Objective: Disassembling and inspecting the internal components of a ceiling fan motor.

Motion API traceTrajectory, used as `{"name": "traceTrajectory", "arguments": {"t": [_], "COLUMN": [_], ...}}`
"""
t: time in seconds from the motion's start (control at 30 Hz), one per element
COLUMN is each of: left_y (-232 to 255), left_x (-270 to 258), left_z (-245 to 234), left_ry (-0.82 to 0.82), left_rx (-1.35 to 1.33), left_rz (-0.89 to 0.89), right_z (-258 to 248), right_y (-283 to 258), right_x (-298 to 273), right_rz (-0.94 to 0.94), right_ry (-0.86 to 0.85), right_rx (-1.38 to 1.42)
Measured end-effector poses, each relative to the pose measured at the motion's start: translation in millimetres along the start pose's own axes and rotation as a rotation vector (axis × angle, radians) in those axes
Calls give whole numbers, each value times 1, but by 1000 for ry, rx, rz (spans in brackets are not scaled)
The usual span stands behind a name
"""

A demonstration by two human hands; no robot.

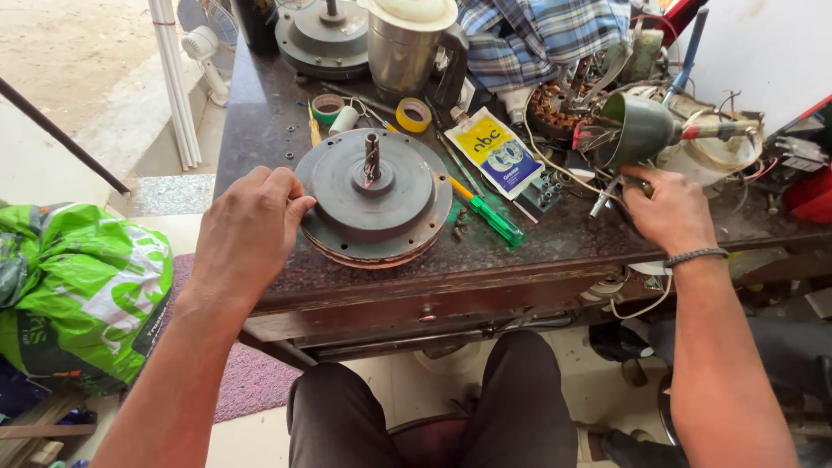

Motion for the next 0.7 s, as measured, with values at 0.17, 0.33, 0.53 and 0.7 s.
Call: {"name": "traceTrajectory", "arguments": {"t": [0.17,0.33,0.53,0.7], "left_y": [2,0,-9,-10], "left_x": [2,0,-6,-8], "left_z": [-1,1,11,0], "left_ry": [-24,1,47,69], "left_rx": [8,9,-25,-73], "left_rz": [-4,-7,-43,120], "right_z": [8,-9,-1,-12], "right_y": [6,-8,12,-8], "right_x": [2,-13,-40,-83], "right_rz": [-90,-109,-295,49], "right_ry": [25,26,227,-95], "right_rx": [-65,-10,251,940]}}
Point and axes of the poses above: each hand's wrist, its own x-axis towards the middle knuckle, its own z-axis out of the palm, y = z × x, the point moved 1 cm from there along x, towards the middle knuckle, and after that the axes turned 13 degrees about z, right-handed, at the moved point
